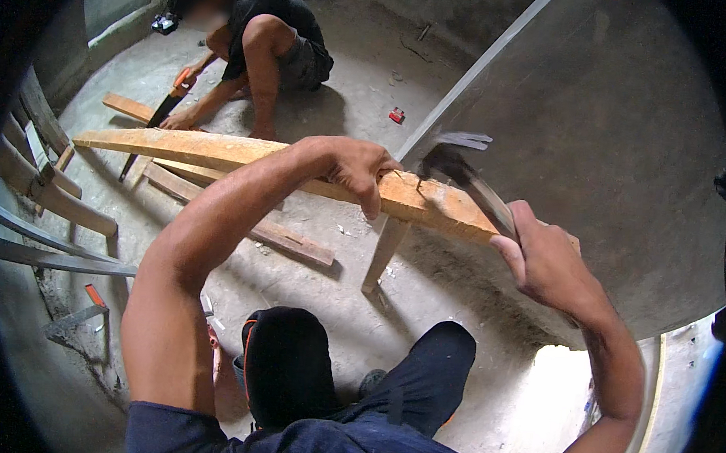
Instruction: The person kneels on the floor and assembles a curved wooden frame by aligning pieces and hammering nails to join them. A coworker saws wood nearby while the person retrieves nails from a bucket and secures the frame components.
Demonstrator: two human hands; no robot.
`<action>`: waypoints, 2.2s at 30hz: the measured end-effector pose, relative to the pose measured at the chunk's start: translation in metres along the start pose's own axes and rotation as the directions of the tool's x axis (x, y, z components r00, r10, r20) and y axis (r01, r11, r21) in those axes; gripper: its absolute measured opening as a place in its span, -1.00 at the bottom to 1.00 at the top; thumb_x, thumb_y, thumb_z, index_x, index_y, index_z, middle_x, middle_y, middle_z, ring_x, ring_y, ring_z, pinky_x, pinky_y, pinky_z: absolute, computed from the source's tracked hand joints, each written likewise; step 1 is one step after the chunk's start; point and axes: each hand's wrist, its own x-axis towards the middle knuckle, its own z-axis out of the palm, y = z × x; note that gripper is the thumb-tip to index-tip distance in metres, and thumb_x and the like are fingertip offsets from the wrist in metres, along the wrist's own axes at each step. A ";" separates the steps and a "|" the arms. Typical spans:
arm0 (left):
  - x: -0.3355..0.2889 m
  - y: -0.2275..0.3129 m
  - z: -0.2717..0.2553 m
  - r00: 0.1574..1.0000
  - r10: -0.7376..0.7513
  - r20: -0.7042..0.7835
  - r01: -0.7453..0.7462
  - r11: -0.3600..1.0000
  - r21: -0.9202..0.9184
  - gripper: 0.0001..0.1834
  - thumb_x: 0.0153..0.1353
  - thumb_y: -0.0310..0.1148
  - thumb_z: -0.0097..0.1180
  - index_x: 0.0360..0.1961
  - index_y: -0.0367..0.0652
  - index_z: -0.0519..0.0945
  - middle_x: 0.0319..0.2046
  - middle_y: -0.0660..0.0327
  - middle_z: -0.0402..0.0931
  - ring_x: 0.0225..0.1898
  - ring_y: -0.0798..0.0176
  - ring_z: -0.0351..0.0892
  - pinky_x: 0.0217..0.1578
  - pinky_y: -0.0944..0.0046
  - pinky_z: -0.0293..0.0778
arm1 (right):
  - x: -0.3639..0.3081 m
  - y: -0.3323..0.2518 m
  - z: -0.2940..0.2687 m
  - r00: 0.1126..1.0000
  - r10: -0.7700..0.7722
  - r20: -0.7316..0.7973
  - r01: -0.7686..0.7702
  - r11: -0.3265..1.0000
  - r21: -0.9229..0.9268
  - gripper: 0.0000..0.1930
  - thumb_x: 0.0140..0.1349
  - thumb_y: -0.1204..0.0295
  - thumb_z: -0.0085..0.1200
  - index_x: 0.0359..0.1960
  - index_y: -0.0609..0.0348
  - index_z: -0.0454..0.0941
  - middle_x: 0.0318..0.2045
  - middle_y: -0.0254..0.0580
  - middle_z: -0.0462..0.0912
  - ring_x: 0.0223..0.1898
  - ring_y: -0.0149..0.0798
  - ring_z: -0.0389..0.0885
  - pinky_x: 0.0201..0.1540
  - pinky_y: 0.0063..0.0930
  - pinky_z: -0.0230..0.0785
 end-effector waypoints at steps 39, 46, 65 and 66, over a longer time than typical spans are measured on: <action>0.086 -0.059 0.204 0.691 -0.071 -0.719 -0.605 0.488 -0.630 0.07 0.08 -0.27 0.58 0.53 -0.21 0.18 0.35 0.10 0.40 0.40 0.09 0.34 0.41 0.05 0.28 | -0.025 0.053 0.060 0.970 -0.236 0.055 0.214 0.941 0.264 -0.23 -0.12 0.68 0.25 0.27 -0.12 0.61 0.17 -0.17 0.66 0.07 0.06 0.69 0.10 -0.12 0.55; 0.097 -0.057 0.206 0.631 -0.060 -0.774 -0.694 0.402 -0.597 0.17 -0.06 0.05 0.68 0.47 -0.22 0.29 0.29 0.10 0.45 0.32 0.14 0.41 0.35 0.10 0.34 | -0.026 0.051 0.058 0.969 -0.240 0.051 0.217 0.937 0.275 -0.22 -0.13 0.70 0.25 0.27 -0.11 0.61 0.15 -0.18 0.69 0.08 0.04 0.71 0.11 -0.18 0.57; 0.089 -0.052 0.193 0.684 -0.167 -0.710 -0.676 0.219 -0.703 0.05 -0.08 -0.49 0.64 0.44 -0.16 0.29 0.33 0.11 0.42 0.39 0.12 0.38 0.41 0.05 0.40 | -0.027 0.051 0.070 0.973 -0.216 0.077 0.190 0.950 0.249 -0.20 -0.17 0.70 0.28 0.26 -0.15 0.63 0.21 -0.14 0.66 0.12 0.03 0.69 0.13 -0.10 0.54; 0.088 -0.051 0.191 0.705 -0.154 -0.692 -0.680 0.131 -0.722 0.03 -0.09 -0.55 0.63 0.43 -0.16 0.30 0.31 0.10 0.43 0.37 0.11 0.41 0.39 0.06 0.45 | -0.027 0.050 0.069 0.974 -0.213 0.082 0.187 0.951 0.248 -0.19 -0.17 0.70 0.28 0.26 -0.15 0.63 0.21 -0.14 0.66 0.12 0.03 0.69 0.13 -0.10 0.54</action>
